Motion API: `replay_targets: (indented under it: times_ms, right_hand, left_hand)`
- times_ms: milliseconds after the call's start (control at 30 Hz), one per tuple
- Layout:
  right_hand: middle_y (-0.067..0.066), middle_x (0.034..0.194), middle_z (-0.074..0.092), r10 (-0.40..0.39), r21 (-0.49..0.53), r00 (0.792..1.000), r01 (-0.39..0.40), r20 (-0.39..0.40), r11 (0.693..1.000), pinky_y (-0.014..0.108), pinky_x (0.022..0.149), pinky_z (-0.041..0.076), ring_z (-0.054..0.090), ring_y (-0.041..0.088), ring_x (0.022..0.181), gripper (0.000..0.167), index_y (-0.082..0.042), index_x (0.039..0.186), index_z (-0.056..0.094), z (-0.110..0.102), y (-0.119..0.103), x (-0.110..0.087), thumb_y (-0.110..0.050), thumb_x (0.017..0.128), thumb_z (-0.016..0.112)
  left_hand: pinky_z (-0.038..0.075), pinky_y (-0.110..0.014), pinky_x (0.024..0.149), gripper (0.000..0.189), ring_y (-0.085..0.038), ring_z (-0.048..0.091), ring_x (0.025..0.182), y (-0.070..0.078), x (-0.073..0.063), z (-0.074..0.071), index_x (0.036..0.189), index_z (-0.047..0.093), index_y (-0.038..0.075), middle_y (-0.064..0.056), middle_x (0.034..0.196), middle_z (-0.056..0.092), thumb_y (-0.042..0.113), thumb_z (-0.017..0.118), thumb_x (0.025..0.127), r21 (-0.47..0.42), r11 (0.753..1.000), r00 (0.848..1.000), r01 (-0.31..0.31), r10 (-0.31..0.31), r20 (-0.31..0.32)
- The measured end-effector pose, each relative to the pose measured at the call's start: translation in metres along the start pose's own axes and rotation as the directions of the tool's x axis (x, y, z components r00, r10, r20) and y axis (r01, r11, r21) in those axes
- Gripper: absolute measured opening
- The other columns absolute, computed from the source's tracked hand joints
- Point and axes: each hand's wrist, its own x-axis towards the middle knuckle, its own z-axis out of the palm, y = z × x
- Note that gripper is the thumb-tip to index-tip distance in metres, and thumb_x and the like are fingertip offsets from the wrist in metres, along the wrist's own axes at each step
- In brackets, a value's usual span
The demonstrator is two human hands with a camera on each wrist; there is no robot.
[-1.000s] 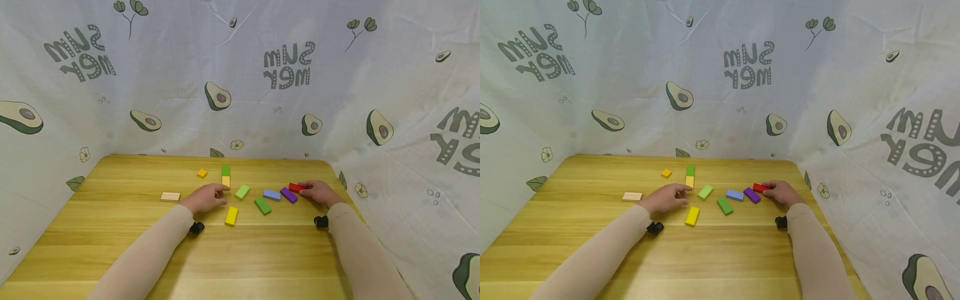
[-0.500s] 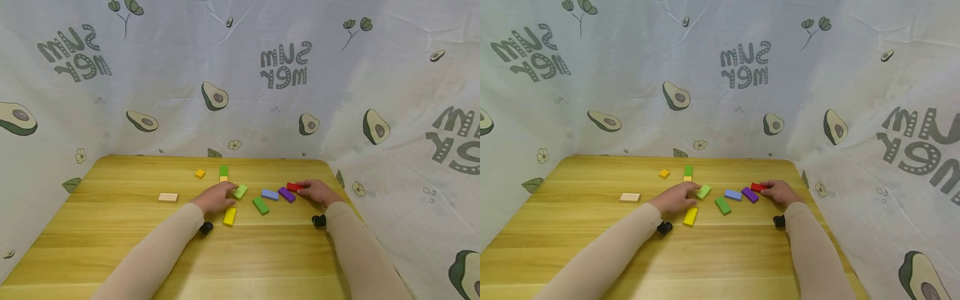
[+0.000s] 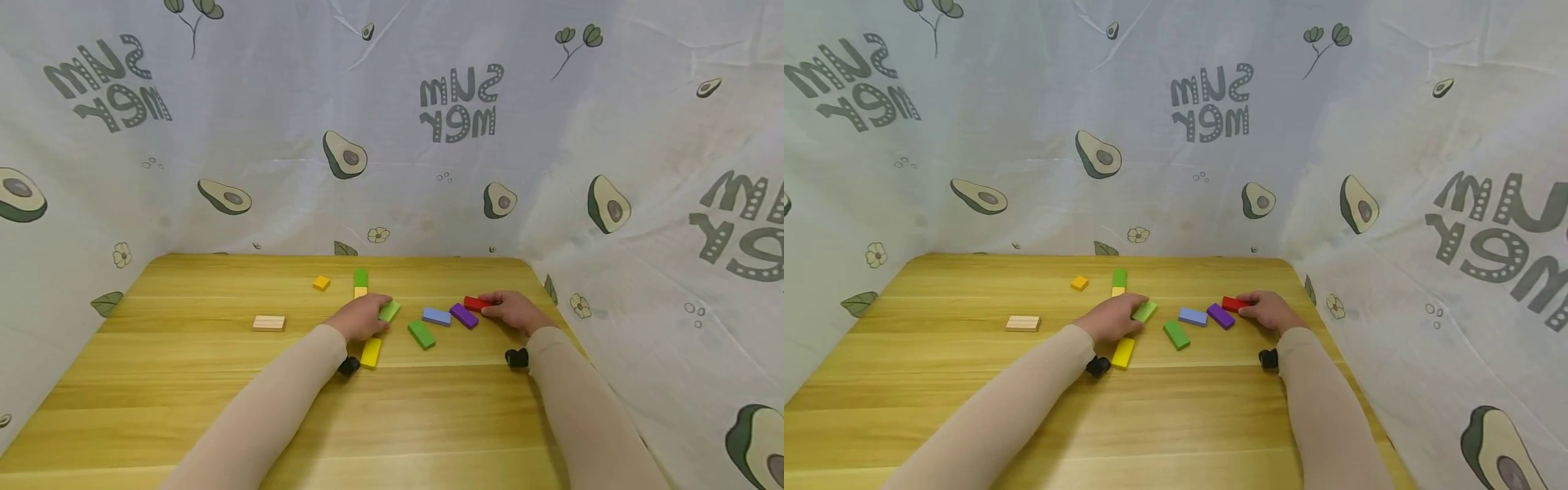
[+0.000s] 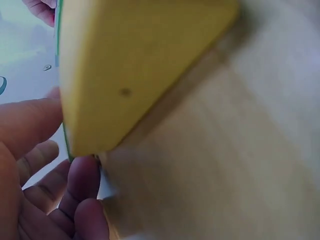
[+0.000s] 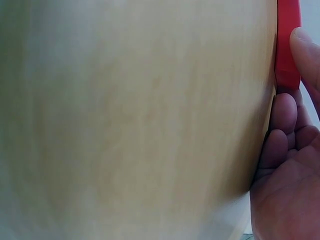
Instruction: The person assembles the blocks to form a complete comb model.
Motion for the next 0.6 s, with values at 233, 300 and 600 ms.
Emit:
replay_targets:
  times_ms: [233, 300, 600]
  right_hand:
    - [0.031, 0.156, 0.047, -0.001, 0.022, 1.000, 0.001, 0.002, 1.000, 0.062, 0.120, 0.034, 0.046, 0.048, 0.139, 0.053, -0.001, 0.150, 0.056, 0.0011, -0.0011, 0.0015, -0.025, 0.104, 0.066]
    - [0.032, 0.157, 0.046, 0.002, 0.022, 1.000, -0.002, 0.004, 1.000, 0.062, 0.120, 0.033, 0.045, 0.048, 0.140, 0.053, -0.001, 0.151, 0.056, 0.0010, -0.0011, 0.0017, -0.025, 0.104, 0.067]
    - [0.032, 0.158, 0.044, -0.003, 0.010, 1.000, 0.003, -0.002, 1.000, 0.063, 0.120, 0.033, 0.044, 0.050, 0.141, 0.054, -0.001, 0.150, 0.056, 0.0011, 0.0009, 0.0024, -0.025, 0.104, 0.067]
  left_hand:
    - [0.044, -0.043, 0.120, 0.057, -0.025, 0.057, 0.137, 0.0010, 0.0019, 0.0018, 0.154, 0.054, 0.011, -0.008, 0.154, 0.058, 0.028, 0.072, 0.102, -0.014, 1.000, 1.000, 0.018, -0.018, -0.018]
    - [0.044, -0.043, 0.120, 0.056, -0.025, 0.057, 0.138, 0.0007, 0.0026, 0.0024, 0.153, 0.055, 0.011, -0.009, 0.154, 0.059, 0.026, 0.072, 0.102, -0.018, 1.000, 1.000, 0.015, -0.016, -0.027]
    - [0.046, -0.043, 0.118, 0.054, -0.026, 0.058, 0.137, 0.0027, 0.0006, 0.0037, 0.153, 0.056, 0.012, -0.011, 0.152, 0.059, 0.024, 0.071, 0.103, 0.035, 0.999, 0.999, 0.017, -0.016, -0.033]
